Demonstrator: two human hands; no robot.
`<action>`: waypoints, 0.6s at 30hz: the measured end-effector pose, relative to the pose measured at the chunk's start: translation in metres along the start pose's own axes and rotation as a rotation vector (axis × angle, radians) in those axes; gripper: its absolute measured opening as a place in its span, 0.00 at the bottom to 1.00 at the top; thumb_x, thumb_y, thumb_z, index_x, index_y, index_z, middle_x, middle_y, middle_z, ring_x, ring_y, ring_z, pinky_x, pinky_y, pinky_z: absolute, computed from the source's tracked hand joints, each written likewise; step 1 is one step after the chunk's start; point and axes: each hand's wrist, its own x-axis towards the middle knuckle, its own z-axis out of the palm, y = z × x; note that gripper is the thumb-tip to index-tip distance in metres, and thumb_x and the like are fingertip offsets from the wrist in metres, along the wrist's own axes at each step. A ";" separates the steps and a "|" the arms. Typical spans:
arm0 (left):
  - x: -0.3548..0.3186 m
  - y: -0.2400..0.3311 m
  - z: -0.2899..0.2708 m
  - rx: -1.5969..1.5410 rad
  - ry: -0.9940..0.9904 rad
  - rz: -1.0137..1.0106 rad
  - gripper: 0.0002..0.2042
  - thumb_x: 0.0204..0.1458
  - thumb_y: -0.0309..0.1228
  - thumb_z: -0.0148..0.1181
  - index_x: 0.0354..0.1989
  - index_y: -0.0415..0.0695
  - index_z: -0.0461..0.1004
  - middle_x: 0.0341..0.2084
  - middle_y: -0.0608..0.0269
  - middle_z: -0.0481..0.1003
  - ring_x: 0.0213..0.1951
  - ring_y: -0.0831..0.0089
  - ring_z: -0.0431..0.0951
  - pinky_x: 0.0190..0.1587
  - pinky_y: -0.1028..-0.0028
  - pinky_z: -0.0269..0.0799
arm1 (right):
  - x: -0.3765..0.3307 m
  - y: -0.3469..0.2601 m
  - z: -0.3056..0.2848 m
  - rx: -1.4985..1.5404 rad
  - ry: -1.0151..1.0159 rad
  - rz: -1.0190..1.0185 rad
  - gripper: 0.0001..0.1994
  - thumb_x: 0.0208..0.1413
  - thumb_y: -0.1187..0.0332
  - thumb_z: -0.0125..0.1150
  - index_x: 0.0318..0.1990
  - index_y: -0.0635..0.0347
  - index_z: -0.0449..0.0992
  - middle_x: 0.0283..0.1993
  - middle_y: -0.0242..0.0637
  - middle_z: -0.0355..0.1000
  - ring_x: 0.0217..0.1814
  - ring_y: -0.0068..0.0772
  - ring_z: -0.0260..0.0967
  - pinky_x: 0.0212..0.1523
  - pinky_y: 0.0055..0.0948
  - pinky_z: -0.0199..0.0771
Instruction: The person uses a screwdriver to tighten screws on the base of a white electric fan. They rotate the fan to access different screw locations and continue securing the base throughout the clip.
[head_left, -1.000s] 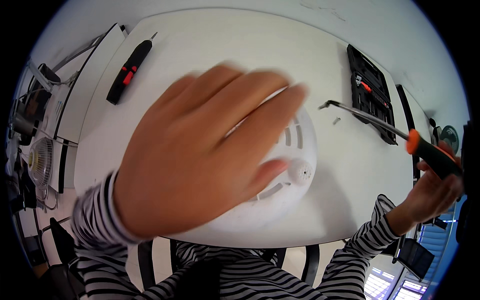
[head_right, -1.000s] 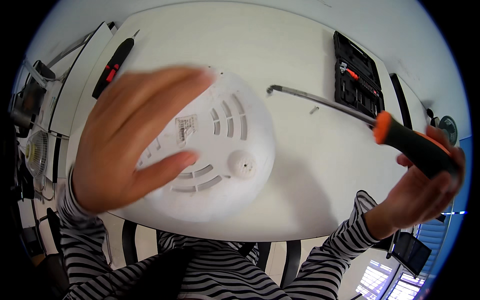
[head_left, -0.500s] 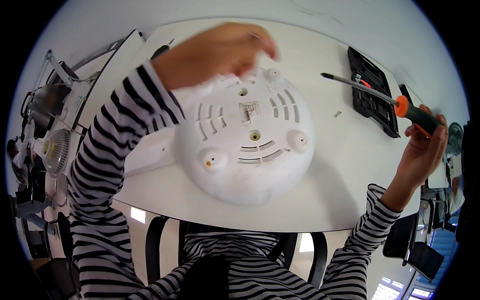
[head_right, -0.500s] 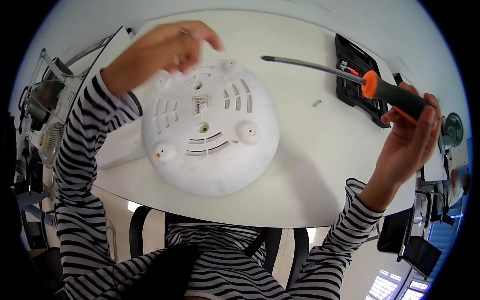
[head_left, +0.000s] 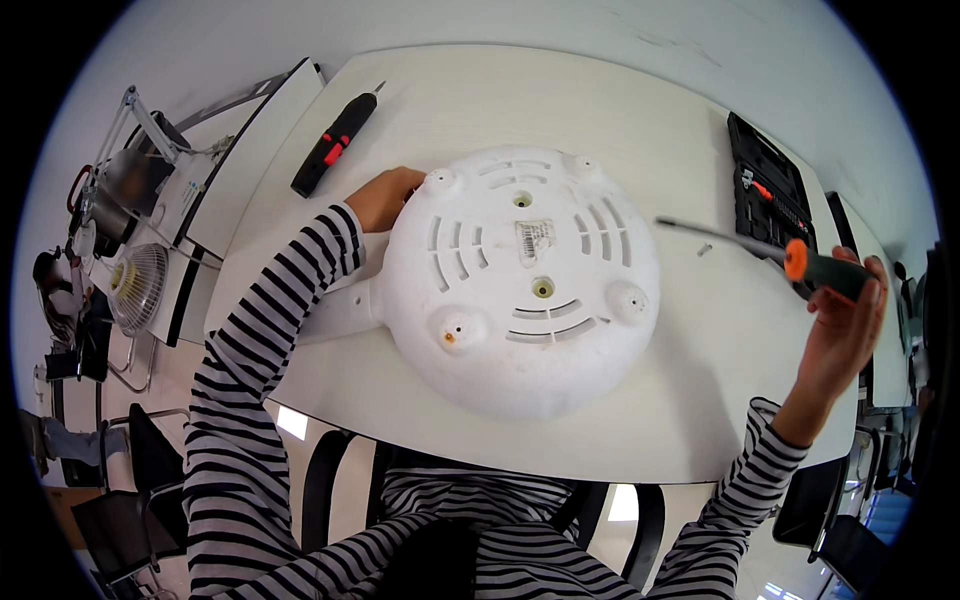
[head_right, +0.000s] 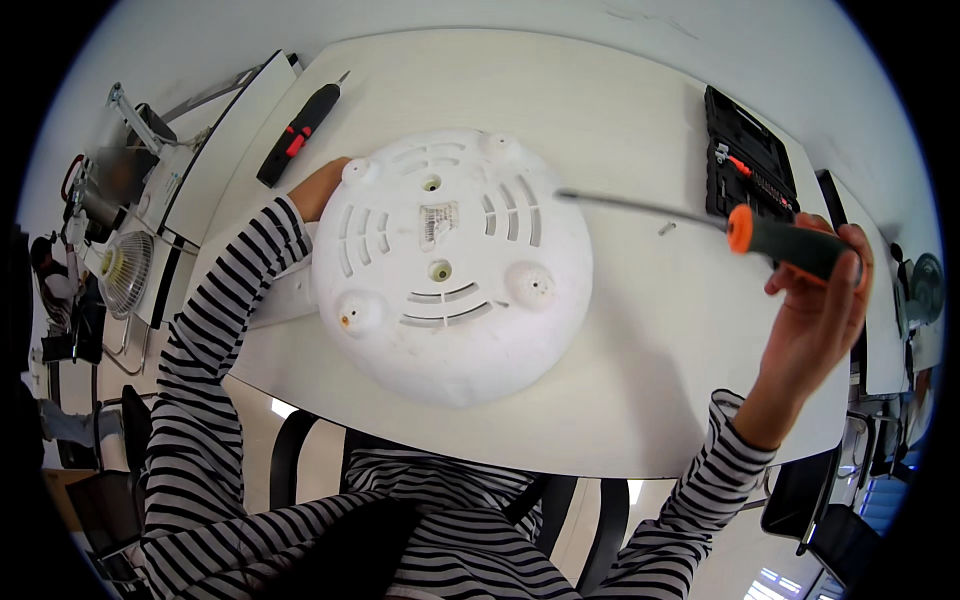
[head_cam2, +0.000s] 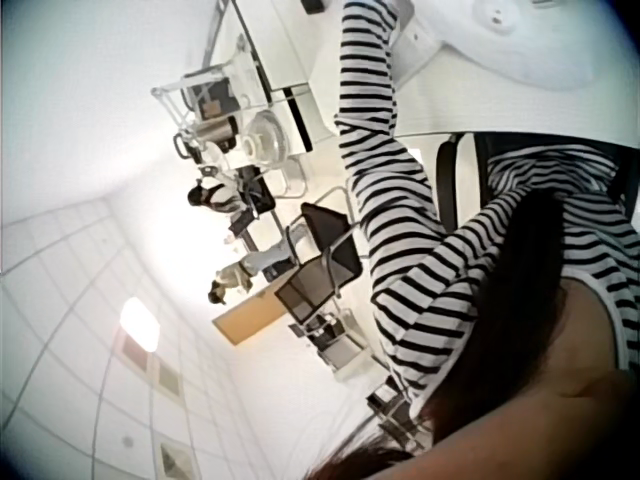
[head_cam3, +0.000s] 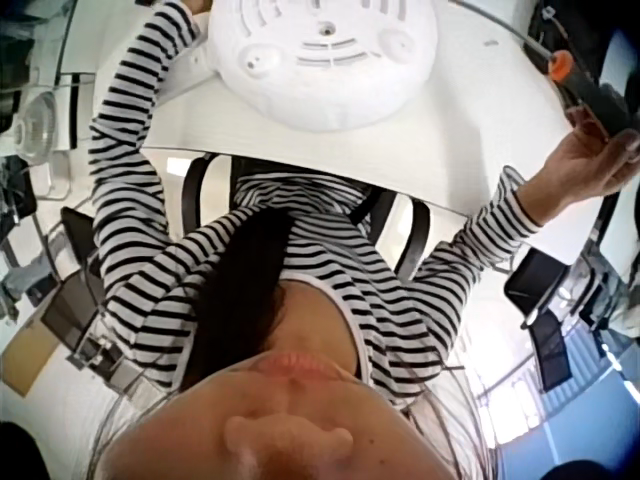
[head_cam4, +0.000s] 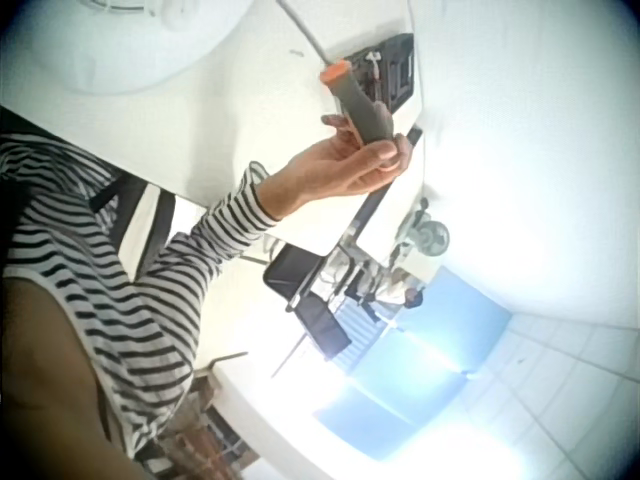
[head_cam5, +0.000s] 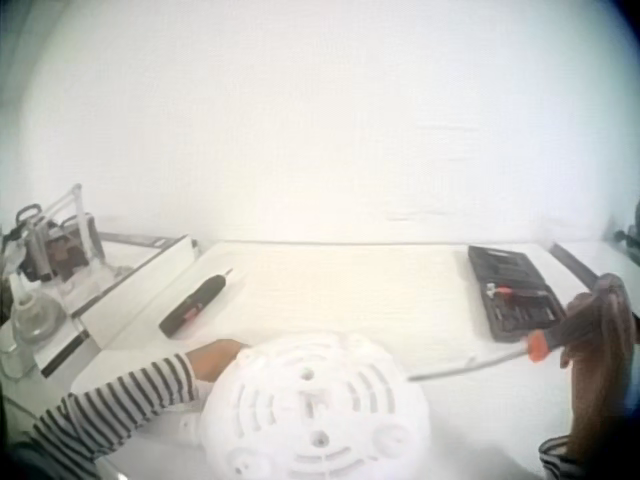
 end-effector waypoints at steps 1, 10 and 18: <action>-0.001 0.000 0.001 -0.013 -0.005 -0.028 0.10 0.48 0.25 0.53 0.38 0.34 0.70 0.30 0.55 0.75 0.31 0.66 0.73 0.40 0.72 0.68 | 0.000 -0.009 0.002 -0.001 -0.063 -0.026 0.16 0.59 0.60 0.43 0.48 0.63 0.63 0.39 0.51 0.71 0.27 0.25 0.71 0.20 0.16 0.69; -0.045 0.001 -0.009 0.223 0.025 0.034 0.16 0.50 0.29 0.52 0.49 0.42 0.66 0.40 0.57 0.69 0.36 0.68 0.72 0.43 0.73 0.67 | 0.016 -0.055 0.054 -0.306 -0.504 -0.207 0.21 0.59 0.55 0.42 0.51 0.61 0.58 0.44 0.48 0.65 0.30 0.28 0.70 0.19 0.15 0.67; -0.152 0.041 0.008 0.062 0.126 0.186 0.31 0.36 0.25 0.59 0.55 0.43 0.60 0.42 0.57 0.70 0.41 0.66 0.70 0.45 0.70 0.62 | 0.023 -0.040 0.025 -0.307 -0.339 -0.180 0.19 0.60 0.58 0.42 0.51 0.61 0.63 0.46 0.48 0.67 0.30 0.22 0.69 0.21 0.11 0.62</action>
